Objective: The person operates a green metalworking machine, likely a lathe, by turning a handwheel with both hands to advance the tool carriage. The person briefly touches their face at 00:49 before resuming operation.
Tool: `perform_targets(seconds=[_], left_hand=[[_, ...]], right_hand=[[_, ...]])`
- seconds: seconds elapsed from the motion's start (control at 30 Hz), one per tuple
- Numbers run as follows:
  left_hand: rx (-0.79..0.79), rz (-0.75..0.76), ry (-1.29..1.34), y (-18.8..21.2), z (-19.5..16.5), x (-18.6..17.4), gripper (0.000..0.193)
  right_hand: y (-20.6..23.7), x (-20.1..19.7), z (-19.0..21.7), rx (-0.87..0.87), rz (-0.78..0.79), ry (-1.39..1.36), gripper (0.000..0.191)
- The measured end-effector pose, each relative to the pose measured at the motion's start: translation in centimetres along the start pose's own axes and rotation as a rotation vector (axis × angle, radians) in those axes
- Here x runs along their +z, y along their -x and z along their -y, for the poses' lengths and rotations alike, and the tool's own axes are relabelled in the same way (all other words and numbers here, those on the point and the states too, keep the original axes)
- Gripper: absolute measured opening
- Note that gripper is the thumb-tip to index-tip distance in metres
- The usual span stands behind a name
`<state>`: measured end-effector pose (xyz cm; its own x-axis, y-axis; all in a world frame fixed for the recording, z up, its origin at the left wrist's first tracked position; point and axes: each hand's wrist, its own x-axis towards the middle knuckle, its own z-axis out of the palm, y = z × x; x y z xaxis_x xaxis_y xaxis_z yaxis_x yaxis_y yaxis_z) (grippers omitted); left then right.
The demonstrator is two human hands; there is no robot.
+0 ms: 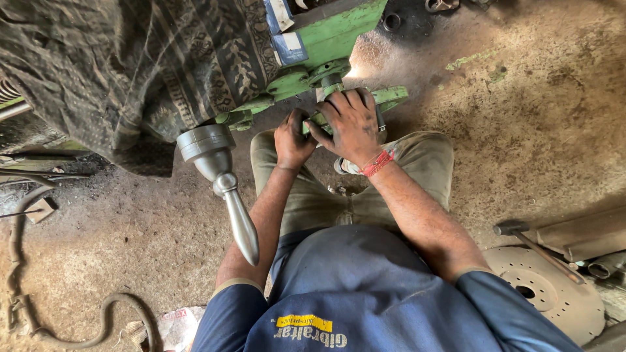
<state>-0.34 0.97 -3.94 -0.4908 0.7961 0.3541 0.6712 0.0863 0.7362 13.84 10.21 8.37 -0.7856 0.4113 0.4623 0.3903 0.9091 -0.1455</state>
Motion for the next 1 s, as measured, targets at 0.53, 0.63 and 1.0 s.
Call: perform_targets(seconds=[0.53,0.63,1.0], left_hand=[[0.011,-0.013,0.039,0.31,0.6,0.24,0.023],[0.017,-0.013,0.047,0.37,0.7,0.31,0.023],[-0.015,-0.009,0.079,0.43,0.51,0.18,0.023]], right_hand=[[-0.27,-0.36,0.48,-0.003,-0.009,-0.026,0.038],[-0.32,-0.46,0.64,0.007,0.004,-0.031,0.037],[-0.34,-0.36,0.84,0.004,0.016,-0.026,0.038]])
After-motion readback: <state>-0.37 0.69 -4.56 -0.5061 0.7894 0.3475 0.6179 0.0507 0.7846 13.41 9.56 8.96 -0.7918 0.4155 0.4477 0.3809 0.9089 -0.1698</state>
